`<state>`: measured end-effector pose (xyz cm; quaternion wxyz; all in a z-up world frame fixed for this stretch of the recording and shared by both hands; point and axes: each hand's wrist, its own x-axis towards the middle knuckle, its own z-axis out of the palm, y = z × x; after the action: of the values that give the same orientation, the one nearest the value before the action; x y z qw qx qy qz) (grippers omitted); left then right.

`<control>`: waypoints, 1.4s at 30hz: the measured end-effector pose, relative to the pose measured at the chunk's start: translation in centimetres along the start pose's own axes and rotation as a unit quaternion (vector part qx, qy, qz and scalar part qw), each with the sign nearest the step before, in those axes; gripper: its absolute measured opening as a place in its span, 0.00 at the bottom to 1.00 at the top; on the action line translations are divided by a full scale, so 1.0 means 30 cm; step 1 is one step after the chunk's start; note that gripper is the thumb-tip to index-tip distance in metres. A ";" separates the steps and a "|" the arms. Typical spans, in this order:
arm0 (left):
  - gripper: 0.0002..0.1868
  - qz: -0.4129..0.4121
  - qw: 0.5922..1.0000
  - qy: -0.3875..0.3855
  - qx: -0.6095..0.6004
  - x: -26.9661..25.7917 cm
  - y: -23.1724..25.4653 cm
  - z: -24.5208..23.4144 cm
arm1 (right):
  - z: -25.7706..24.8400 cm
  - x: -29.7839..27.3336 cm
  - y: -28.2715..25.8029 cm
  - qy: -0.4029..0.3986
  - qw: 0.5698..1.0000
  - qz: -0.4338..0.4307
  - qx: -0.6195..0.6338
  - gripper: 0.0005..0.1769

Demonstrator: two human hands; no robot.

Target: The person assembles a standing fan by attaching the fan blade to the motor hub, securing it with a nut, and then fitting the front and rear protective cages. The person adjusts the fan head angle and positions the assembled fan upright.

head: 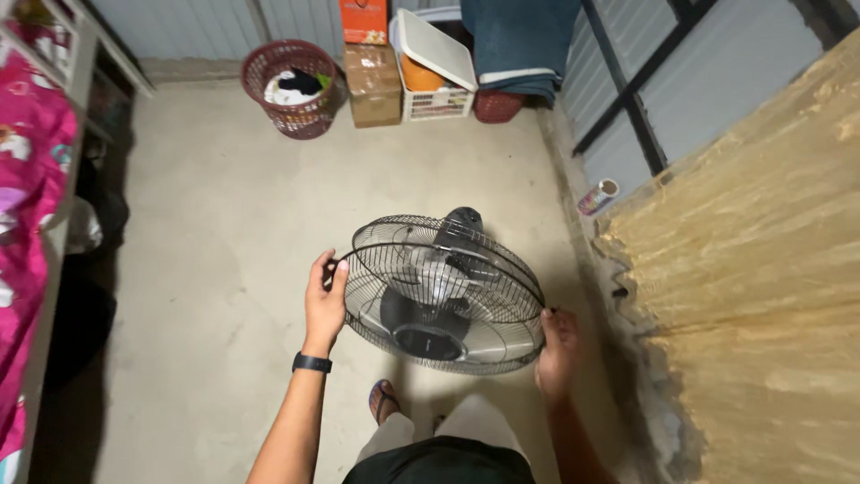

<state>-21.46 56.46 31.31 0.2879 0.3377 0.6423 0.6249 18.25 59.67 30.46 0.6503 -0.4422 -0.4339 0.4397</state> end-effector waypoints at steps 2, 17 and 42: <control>0.25 0.000 1.000 -0.004 0.000 0.035 -0.033 0.011 | 0.022 -0.008 -0.010 0.000 0.989 -0.060 -0.135 0.08; 0.26 0.007 0.998 -0.051 -0.021 0.138 -0.042 0.081 | 0.073 0.062 0.038 0.092 0.962 -0.043 -0.252 0.07; 0.28 -0.009 0.997 -0.078 -0.026 0.174 -0.034 0.111 | 0.157 0.059 -0.018 0.133 0.962 -0.062 -0.229 0.07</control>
<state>-22.06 62.64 30.39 0.3513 0.3720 0.6047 0.6104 14.27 62.16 32.38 0.6091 -0.6065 -0.4590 0.2246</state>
